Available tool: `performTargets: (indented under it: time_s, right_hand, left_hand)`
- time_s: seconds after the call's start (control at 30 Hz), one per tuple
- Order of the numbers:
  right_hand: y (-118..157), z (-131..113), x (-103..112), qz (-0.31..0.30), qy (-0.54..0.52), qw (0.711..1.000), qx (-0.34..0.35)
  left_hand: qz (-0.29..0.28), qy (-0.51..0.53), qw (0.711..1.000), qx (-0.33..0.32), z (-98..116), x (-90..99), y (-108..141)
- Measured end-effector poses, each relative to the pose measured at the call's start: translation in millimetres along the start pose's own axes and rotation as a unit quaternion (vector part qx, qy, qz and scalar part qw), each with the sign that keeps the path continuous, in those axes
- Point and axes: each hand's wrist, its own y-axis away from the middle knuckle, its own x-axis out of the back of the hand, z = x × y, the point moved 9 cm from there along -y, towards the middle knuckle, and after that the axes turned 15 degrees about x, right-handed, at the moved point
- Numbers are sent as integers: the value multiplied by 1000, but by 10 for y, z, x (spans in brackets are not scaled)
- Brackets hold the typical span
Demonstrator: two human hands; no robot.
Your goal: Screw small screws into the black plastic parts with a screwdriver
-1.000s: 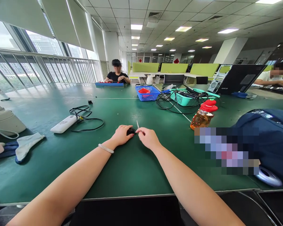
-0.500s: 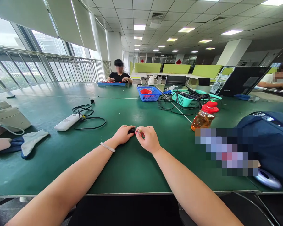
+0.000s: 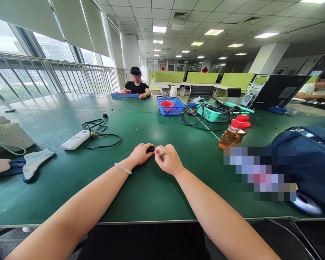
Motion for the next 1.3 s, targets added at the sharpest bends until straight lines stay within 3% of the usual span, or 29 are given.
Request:
performTargets:
  time_s: [0.23, 0.47, 0.63, 0.73, 0.9, 1.1, 1.2, 1.3]
  right_hand:
    - [-8, -5, 7, -9, 4, 1000, 18]
    - [-34, -266, -87, -68, 20, 984, 161]
    - [-17, -352, -228, -127, 29, 973, 189]
    - [-20, -301, -243, -123, 16, 980, 157]
    - [-4, 0, -101, -48, -33, 998, 20]
    - [127, 432, -24, 16, -113, 985, -133]
    - [153, 504, -19, 41, -141, 977, -155]
    - [110, 412, -11, 35, -130, 983, -123]
  left_hand:
    - [-3, 1, 1000, -2, -7, -7, 1]
    - [-6, 4, 1000, 3, -24, -26, -12]
    - [4, 3, 1000, 3, -23, -26, -24]
    - [8, 5, 1000, 4, -17, -14, -20]
    - [5, 5, 1000, 3, -7, 7, 4]
    - [-1, 4, 1000, 5, -3, 11, 7]
    - [-3, 4, 1000, 5, -4, 7, 3]
    - [-2, 5, 1000, 7, -10, 5, 1]
